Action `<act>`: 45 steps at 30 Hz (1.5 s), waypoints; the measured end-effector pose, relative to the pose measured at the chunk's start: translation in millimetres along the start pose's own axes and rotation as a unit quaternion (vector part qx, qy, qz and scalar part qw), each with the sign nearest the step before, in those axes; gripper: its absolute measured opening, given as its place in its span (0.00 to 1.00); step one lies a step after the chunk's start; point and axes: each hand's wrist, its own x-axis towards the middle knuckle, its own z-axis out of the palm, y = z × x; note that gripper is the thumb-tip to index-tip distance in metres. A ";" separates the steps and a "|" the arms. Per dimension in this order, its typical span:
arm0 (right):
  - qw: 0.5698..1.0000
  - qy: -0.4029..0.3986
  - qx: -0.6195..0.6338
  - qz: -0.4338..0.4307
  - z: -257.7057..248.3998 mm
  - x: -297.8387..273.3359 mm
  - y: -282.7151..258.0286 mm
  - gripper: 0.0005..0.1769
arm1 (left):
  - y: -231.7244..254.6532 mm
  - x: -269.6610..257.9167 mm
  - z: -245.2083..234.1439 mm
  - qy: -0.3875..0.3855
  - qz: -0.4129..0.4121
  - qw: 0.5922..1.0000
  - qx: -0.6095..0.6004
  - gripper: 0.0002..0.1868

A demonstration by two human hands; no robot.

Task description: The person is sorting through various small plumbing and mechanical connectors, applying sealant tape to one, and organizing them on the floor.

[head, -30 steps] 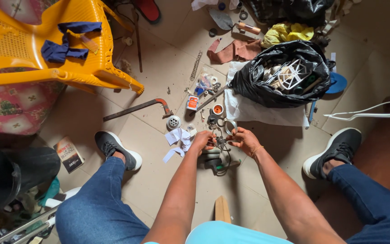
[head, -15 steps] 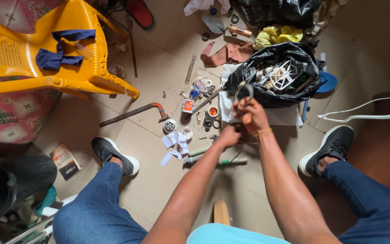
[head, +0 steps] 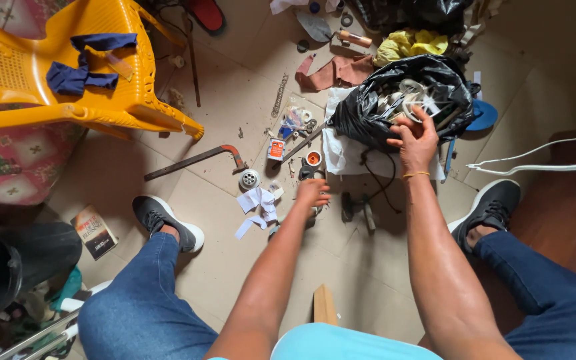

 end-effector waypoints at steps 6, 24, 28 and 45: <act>0.953 -0.183 0.111 0.215 8.5 -35.2 -11.7 0.09 | 7.4 -21.3 -61.7 0.117 -0.009 0.982 0.146 0.14; 0.592 -0.234 -0.732 0.241 -53.4 -127.3 160.7 0.21 | -20.9 -56.1 -63.4 0.095 0.063 0.680 0.724 0.30; 0.593 -0.244 -0.728 0.242 -66.5 -124.7 176.1 0.20 | 2.8 -89.8 -49.1 0.097 0.074 0.642 0.757 0.30; 0.687 -0.281 -0.417 0.525 -94.3 -121.3 190.7 0.21 | -92.8 -17.6 -62.1 0.157 0.178 0.549 0.801 0.15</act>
